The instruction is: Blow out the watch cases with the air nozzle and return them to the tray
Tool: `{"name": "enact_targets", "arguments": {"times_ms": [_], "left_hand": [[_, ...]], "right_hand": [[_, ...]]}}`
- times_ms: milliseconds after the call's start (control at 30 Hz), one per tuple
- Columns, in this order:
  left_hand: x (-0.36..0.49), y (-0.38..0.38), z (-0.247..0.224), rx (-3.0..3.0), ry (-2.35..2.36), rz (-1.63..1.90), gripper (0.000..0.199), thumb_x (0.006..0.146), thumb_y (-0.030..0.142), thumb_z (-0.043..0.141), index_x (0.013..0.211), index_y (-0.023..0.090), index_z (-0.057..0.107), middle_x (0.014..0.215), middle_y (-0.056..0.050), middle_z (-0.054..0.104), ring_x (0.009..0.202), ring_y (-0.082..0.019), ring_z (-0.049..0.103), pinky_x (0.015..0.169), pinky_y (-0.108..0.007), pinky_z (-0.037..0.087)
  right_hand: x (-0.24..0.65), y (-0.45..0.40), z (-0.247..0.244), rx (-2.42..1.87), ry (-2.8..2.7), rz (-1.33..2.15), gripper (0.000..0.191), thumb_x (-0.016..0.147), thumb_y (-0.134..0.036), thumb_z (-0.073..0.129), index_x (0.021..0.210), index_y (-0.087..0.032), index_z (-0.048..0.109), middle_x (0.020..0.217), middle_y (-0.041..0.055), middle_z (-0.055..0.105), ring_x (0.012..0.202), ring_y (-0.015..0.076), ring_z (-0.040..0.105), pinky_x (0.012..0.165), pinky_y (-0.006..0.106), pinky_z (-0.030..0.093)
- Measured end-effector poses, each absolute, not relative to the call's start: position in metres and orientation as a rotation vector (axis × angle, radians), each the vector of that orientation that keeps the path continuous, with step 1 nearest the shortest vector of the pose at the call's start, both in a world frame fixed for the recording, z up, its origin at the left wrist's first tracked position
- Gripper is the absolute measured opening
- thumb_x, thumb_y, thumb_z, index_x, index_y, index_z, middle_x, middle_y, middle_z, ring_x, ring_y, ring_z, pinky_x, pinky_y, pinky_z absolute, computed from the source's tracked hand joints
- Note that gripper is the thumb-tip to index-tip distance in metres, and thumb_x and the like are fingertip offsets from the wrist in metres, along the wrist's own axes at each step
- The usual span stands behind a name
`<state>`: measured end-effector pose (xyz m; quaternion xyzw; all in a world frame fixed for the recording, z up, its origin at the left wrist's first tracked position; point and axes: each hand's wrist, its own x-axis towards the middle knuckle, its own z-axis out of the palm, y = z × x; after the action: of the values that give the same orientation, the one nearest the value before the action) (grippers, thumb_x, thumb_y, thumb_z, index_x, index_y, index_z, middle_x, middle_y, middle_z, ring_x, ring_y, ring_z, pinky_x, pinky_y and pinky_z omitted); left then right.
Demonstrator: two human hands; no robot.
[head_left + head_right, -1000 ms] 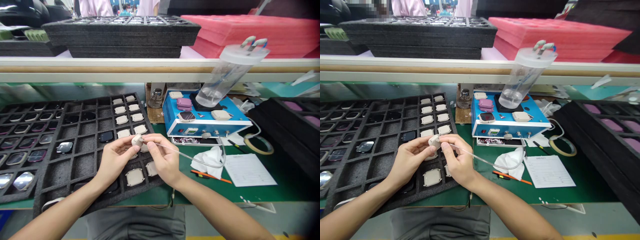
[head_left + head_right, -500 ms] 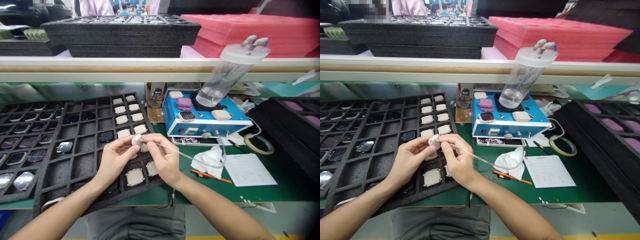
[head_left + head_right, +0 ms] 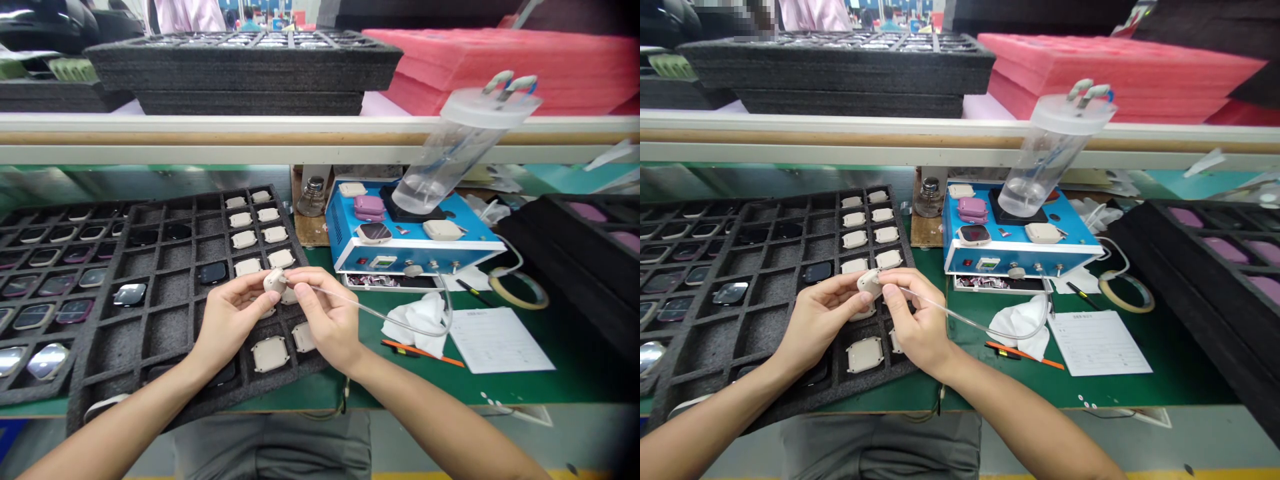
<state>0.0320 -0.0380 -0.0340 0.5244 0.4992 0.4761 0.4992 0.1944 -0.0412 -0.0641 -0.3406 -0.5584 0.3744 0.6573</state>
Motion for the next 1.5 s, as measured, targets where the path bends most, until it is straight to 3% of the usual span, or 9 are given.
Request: {"name": "enact_targets", "arguments": {"times_ms": [1500], "left_hand": [[0.0327, -0.0391, -0.0302, 1.252, 1.227, 1.145, 0.043, 0.071, 0.037, 0.09, 0.108, 0.016, 0.081, 0.101, -0.009, 0.082, 0.094, -0.026, 0.077, 0.082, -0.034, 0.065]], "right_hand": [[0.194, -0.0409, -0.0631, -0.825, -1.274, 0.811, 0.014, 0.098, -0.027, 0.061, 0.098, -0.024, 0.075, 0.101, 0.0063, 0.075, 0.097, 0.0192, 0.072, 0.082, 0.033, 0.062]]}}
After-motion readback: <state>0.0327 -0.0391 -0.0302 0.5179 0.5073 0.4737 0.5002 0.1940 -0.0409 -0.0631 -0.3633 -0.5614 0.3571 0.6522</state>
